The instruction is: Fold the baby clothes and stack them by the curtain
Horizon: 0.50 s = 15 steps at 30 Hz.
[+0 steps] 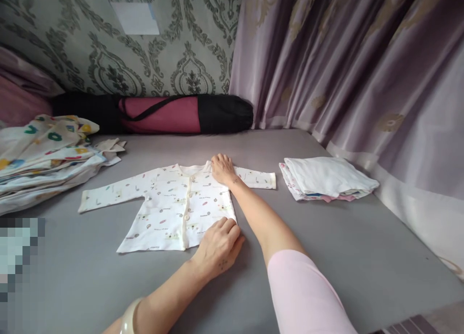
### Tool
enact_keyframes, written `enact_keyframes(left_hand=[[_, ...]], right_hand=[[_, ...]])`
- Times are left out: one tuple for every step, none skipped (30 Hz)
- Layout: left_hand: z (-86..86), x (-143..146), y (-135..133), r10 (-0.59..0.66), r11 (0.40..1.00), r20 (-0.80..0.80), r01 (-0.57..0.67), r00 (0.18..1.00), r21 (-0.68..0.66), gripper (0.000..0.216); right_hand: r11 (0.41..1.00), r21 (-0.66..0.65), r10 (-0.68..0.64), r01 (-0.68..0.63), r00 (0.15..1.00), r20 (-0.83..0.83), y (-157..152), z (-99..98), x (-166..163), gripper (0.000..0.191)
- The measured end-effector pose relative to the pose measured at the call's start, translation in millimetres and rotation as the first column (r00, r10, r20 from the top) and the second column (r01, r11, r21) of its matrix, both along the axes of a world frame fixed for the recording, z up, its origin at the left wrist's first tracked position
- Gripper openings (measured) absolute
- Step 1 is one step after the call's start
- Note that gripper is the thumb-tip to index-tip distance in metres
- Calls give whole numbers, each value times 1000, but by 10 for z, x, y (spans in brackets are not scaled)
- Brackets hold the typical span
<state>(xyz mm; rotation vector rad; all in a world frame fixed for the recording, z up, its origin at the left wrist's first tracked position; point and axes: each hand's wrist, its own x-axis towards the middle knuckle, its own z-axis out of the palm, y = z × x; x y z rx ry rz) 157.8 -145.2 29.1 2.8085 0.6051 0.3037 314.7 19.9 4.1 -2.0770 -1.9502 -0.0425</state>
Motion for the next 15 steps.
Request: enact_keyframes(left_hand=[[-1, 1, -1, 3, 1000, 3, -3, 1000, -3, 16], [-3, 0, -1, 3, 1000, 4, -3, 1000, -3, 16], [-6, -3, 0, 4, 1000, 4, -4, 1000, -2, 15], [-9, -6, 2, 6, 1000, 5, -5, 1000, -2, 13], [-12, -11, 5, 11, 1000, 8, -11, 1000, -4, 12], [-14, -16, 9, 21, 1000, 13, -21, 1000, -6, 11], [-14, -20, 12, 37, 999, 21, -37, 999, -7, 11], [-12, -24, 14, 55, 998, 30, -55, 998, -8, 12], [-9, -25, 15, 72, 997, 39, -71, 997, -11, 14], [-4, -26, 15, 88, 996, 46, -88, 995, -15, 15], [3, -25, 14, 106, 994, 51, -105, 993, -23, 16], [12, -24, 13, 121, 992, 54, -119, 991, -38, 17], [25, -22, 14, 137, 989, 55, -133, 989, -60, 17], [40, -20, 18, 152, 985, 54, -147, 987, -90, 18], [59, -19, 27, 167, 979, 53, -159, 985, -126, 17]], right_hand=[[1000, -8, -2, 2, 1000, -20, 7, 9, -4, 25], [1000, -23, -5, 3, 998, -60, 16, 27, -4, 25], [999, -45, -8, 2, 993, -116, 28, 53, 3, 25], [997, -72, -10, -3, 984, -179, 38, 90, 17, 24], [995, -98, -10, -15, 970, -243, 42, 136, 41, 24], [992, -119, -6, -31, 954, -299, 36, 189, 76, 23], [990, -131, -1, -47, 941, -338, 15, 246, 122, 24], [990, -127, 2, -53, 929, -371, -25, 301, 177, 25], [993, -105, 1, -48, 912, -411, -86, 352, 241, 27], [997, -73, -12, -25, 882, -471, -167, 394, 311, 28], [999, -42, -44, 25, 834, -549, -268, 427, 385, 29], [995, -23, -87, 93, 770, -632, -385, 451, 464, 27], [986, -23, -132, 164, 697, -705, -511, 467, 544, 25], [972, -42, -182, 233, 625, -759, -641, 477, 626, 22], [956, -67, -228, 285, 581, -781, -768, 485, 707, 21]])
